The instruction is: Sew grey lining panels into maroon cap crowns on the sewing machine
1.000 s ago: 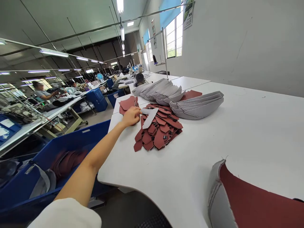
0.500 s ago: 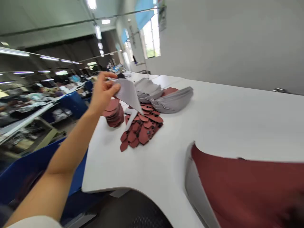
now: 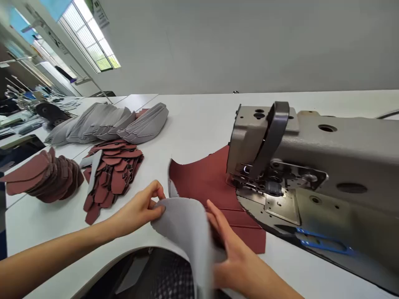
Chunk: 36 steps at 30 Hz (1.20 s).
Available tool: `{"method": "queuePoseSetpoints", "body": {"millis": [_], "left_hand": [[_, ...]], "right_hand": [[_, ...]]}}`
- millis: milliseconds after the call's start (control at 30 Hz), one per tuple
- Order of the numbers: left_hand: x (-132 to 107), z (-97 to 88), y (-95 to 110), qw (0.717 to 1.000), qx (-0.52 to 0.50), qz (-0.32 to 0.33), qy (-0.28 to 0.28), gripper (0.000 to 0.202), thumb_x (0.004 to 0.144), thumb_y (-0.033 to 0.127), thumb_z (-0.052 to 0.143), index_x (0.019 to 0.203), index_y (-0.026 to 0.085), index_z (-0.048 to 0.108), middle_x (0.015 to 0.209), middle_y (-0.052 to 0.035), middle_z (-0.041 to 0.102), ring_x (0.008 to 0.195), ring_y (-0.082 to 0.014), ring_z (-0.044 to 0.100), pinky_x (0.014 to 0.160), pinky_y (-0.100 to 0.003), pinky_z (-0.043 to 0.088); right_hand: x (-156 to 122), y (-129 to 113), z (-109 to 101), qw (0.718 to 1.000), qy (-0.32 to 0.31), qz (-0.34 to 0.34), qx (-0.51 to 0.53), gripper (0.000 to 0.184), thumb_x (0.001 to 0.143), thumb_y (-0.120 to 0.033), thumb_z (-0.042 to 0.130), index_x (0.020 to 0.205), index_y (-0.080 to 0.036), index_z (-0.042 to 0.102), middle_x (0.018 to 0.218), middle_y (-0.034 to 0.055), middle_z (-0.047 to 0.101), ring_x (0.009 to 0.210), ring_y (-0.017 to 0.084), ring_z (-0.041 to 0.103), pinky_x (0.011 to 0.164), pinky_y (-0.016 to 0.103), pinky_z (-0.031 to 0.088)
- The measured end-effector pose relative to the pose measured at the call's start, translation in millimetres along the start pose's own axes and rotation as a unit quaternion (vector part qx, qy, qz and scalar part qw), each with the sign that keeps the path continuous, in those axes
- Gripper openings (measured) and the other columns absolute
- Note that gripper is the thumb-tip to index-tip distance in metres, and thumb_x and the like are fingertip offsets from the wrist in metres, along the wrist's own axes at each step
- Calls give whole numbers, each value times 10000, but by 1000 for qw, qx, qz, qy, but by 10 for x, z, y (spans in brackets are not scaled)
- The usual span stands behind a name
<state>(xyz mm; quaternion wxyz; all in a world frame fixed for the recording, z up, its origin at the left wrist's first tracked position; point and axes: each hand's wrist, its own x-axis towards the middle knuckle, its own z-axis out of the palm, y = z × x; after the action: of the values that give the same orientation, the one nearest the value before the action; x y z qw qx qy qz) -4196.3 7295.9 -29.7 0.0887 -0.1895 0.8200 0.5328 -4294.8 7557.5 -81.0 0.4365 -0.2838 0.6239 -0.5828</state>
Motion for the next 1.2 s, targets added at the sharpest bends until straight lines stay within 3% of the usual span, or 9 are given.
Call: {"method": "queuePoseSetpoints", "body": {"millis": [100,233,500,700,800,867,967,1133,1200], "left_hand": [[-1,51,42,999,-37,-21,-13,205,819,172,532,946,235,384,597,125,365,504,-56,376,471,-168,310],[-6,134,51,989,-120,-78,-47,283,808,277,581,917,236,323,728,99,500,566,-72,527,525,-242,534],[-46,205,-36,942,-265,-189,-85,535,676,373,812,868,222,336,763,86,496,619,-72,554,536,-256,590],[-157,399,-215,953,-255,-137,-92,486,773,400,772,846,230,323,725,92,481,577,-60,501,552,-201,476],[-291,508,-162,975,-157,-118,-106,309,911,346,611,886,242,320,655,98,464,623,-86,524,633,-210,463],[-355,507,-12,976,-54,-111,-181,179,948,287,524,918,246,352,711,61,568,698,-123,593,673,-237,473],[-279,405,348,927,204,68,-308,59,941,181,475,944,236,495,869,-20,681,739,-169,643,639,-260,459],[516,417,734,791,461,390,-101,392,904,22,372,1168,190,607,1248,-110,668,1138,-244,633,924,-340,530],[920,557,674,737,487,459,-97,374,911,37,409,1194,151,625,1360,-131,623,1285,-259,563,1074,-384,488]], "right_hand": [[-76,5,7,1000,-14,1,-4,1402,631,-563,852,1594,-268,-123,1655,161,150,1500,306,248,1215,487,242],[-193,-39,-46,991,-43,45,-121,1377,624,-361,873,1597,-313,-100,1677,104,63,1524,294,163,1226,488,201],[-368,-183,-684,969,-156,12,-192,1149,558,-235,900,1555,-318,335,1530,66,459,1364,321,476,1123,392,393],[-309,-169,-652,981,24,-43,-188,910,599,-425,853,1441,-260,552,1336,83,641,1196,364,620,956,435,556],[-182,-184,-540,997,23,25,-74,703,815,-545,684,1433,-239,551,1344,91,637,1190,349,623,959,438,564],[-97,-147,-525,993,93,53,-59,669,845,-590,621,1398,-217,575,1299,99,664,1162,343,638,959,438,564],[-16,-27,-574,975,176,62,-123,616,818,-549,591,1329,-204,612,1311,99,655,1184,345,622,964,447,556],[-11,85,-611,974,157,80,-141,476,746,-429,574,1164,-219,666,1179,70,718,1034,320,684,836,426,600],[-27,69,-608,974,167,79,-129,463,722,-433,555,1117,-216,663,1089,66,739,954,311,701,778,415,609]]}}
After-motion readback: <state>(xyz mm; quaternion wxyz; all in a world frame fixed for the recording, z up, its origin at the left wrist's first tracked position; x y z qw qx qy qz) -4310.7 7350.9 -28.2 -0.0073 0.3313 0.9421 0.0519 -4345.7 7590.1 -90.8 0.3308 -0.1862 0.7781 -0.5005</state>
